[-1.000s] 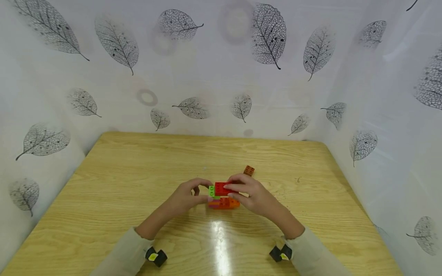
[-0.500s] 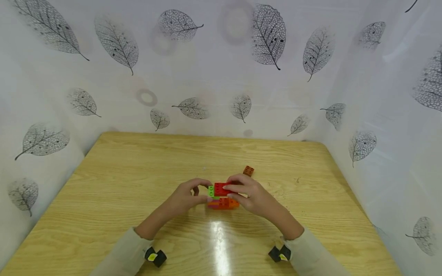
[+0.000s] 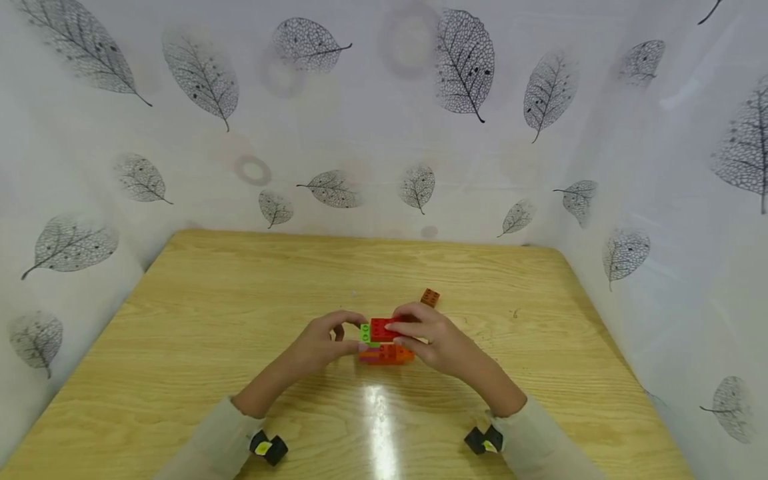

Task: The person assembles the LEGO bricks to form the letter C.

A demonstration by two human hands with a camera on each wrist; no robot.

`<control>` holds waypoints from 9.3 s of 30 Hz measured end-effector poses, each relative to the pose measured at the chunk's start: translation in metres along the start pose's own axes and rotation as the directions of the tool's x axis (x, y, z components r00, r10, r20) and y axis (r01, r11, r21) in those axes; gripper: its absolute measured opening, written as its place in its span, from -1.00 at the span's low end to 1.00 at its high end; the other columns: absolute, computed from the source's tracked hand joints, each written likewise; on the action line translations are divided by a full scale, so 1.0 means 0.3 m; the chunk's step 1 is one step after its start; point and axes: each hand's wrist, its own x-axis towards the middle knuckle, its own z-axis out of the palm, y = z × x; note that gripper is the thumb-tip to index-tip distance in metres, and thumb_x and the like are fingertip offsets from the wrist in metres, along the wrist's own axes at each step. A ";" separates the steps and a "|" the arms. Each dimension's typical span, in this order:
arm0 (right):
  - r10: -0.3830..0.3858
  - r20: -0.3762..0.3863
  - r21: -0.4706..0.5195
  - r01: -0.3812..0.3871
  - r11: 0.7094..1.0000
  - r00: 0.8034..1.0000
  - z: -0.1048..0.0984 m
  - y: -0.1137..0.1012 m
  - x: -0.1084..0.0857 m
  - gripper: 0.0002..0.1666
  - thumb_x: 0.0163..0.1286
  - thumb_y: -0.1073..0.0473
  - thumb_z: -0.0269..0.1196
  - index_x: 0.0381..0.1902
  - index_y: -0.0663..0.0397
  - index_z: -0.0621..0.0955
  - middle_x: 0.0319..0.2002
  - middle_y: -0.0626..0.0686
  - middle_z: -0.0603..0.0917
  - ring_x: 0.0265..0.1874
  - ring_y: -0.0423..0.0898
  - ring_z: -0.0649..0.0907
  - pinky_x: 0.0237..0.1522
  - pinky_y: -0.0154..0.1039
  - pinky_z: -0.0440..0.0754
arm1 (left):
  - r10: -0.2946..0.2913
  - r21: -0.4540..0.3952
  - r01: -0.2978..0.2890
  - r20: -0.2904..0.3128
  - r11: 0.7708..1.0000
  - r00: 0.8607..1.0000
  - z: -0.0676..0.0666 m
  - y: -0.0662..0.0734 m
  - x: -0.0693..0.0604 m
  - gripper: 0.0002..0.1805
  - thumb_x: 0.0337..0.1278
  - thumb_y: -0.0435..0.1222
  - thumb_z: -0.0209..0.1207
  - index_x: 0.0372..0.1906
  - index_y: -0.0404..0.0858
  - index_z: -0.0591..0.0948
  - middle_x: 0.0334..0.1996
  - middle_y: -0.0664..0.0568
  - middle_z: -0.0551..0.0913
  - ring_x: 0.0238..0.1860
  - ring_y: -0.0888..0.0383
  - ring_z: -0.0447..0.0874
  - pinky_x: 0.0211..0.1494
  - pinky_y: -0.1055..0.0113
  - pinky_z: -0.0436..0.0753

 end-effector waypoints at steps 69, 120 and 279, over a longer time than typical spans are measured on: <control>0.728 0.106 0.104 -0.736 0.669 0.677 -0.099 0.266 -0.098 -0.40 0.48 0.02 0.26 0.37 0.18 0.48 0.24 0.22 0.56 0.15 0.12 0.58 0.16 0.08 0.58 | 0.197 0.064 -0.190 -0.122 0.980 0.973 0.052 0.032 0.011 -0.79 0.32 -0.01 0.27 0.01 0.24 0.69 0.14 0.35 0.58 0.01 0.17 0.41 -0.15 0.29 0.45; 0.555 0.041 0.238 -0.548 0.802 0.831 -0.012 0.191 -0.113 -0.77 0.40 0.21 0.33 -0.01 0.09 0.67 0.01 0.09 0.67 -0.04 0.02 0.69 0.05 -0.11 0.68 | 0.179 0.029 -0.177 -0.120 0.984 0.976 0.058 0.039 0.014 -0.80 0.28 -0.03 0.31 -0.02 0.20 0.70 0.13 0.30 0.58 0.04 0.15 0.44 -0.08 0.26 0.47; 0.701 0.132 0.333 -0.697 0.635 0.701 0.049 0.246 -0.048 -0.60 0.46 0.03 0.29 0.20 -0.05 0.61 0.20 0.05 0.62 0.12 0.07 0.66 0.07 -0.05 0.68 | -0.080 -0.045 0.074 -0.157 0.996 0.984 -0.001 -0.106 0.188 -0.58 0.42 -0.09 0.18 0.31 0.01 0.59 0.29 0.04 0.59 0.27 0.01 0.56 0.33 0.04 0.53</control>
